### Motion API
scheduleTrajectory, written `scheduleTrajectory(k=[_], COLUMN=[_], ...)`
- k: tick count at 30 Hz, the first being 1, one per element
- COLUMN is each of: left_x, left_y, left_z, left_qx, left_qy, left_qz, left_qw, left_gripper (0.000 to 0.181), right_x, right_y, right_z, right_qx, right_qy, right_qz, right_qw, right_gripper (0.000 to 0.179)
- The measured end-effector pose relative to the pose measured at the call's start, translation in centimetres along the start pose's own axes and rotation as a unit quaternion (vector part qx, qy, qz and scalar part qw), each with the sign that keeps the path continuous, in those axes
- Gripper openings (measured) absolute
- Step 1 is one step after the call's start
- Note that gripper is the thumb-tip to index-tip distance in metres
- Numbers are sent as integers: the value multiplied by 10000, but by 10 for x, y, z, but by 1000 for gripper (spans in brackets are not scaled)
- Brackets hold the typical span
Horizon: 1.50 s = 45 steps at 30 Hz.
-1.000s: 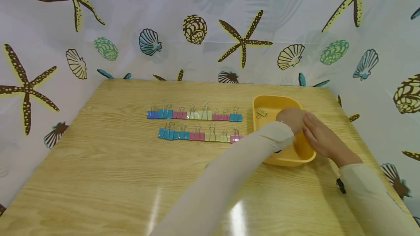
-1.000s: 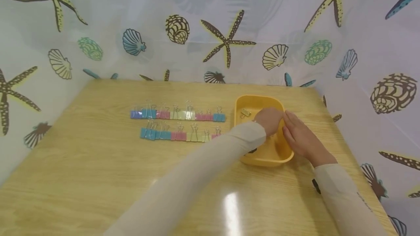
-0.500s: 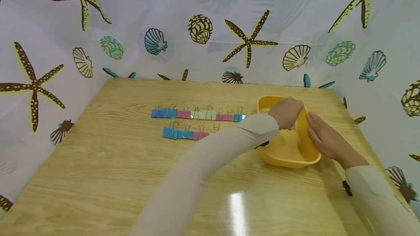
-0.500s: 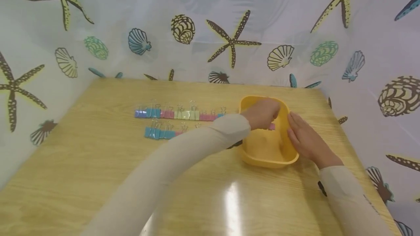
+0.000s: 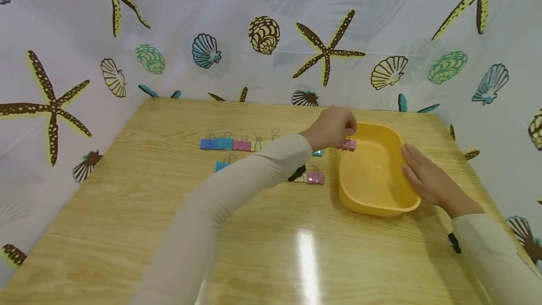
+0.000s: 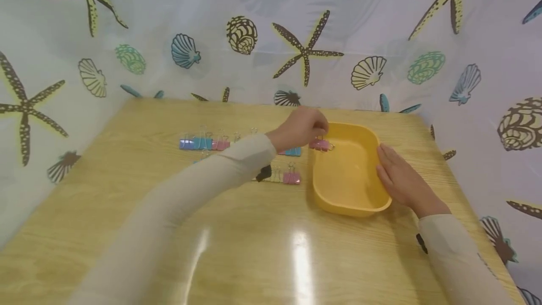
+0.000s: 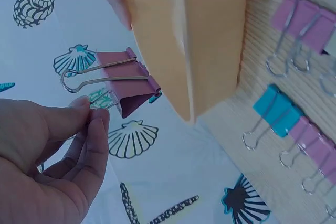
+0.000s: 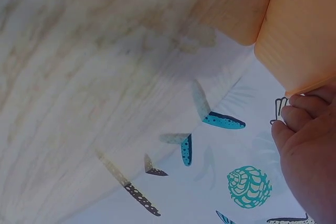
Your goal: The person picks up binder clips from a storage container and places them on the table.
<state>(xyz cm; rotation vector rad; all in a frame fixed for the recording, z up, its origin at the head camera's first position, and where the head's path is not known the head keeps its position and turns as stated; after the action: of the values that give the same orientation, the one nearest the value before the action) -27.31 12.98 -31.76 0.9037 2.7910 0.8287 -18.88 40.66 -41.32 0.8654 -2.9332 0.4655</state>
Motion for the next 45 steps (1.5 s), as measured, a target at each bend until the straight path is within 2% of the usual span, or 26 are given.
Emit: scheduleTrajectory(k=[6, 15, 21, 25, 30, 34, 39, 45], left_x=[-25, -63, -101, -128, -149, -158, -161, -158], left_y=[-38, -96, -140, -178, -224, -248, -265, -275], left_z=[-31, -63, -93, -107, -113, -110, -99, -87], left_qx=[-1, -3, -2, 138, 226, 305, 104, -202], left_qy=[219, 425, 483, 454, -37, -533, -1096, -1214], left_qz=[-221, -790, -1100, -1291, -1407, -1443, -1593, -1785], left_qw=[9995, 9960, 9928, 9905, 9898, 9876, 9811, 9762], left_gripper=[18, 19, 18, 18, 17, 17, 18, 18], right_x=[-2, -13, -8, -2, 2, 2, 1, 0], right_y=[0, 4, 3, 1, 0, -1, 0, 2], right_z=[3, 7, 5, 4, 2, 2, 2, 4], right_qx=[59, -12, -6, -4, -54, -35, 3, 22], right_qy=[32, 119, 160, 158, 96, 28, 33, 128], right_qz=[-17, -76, -109, -107, -120, -85, -63, -126], right_qw=[10000, 9999, 9998, 9998, 9999, 10000, 10000, 9998], right_gripper=[56, 55, 55, 55, 54, 54, 55, 54])
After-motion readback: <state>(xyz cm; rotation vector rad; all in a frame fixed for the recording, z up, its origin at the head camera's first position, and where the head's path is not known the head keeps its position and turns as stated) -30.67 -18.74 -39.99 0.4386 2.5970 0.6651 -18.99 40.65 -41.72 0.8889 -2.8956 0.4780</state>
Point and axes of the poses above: each hand's wrist, its own x-axis towards the middle knuckle, its own z-axis out of the palm, y = z × x, the point moved 1 cm from there along x, towards the middle knuckle, and after that the axes turned 11 degrees about -z, right-handed, at the moved point
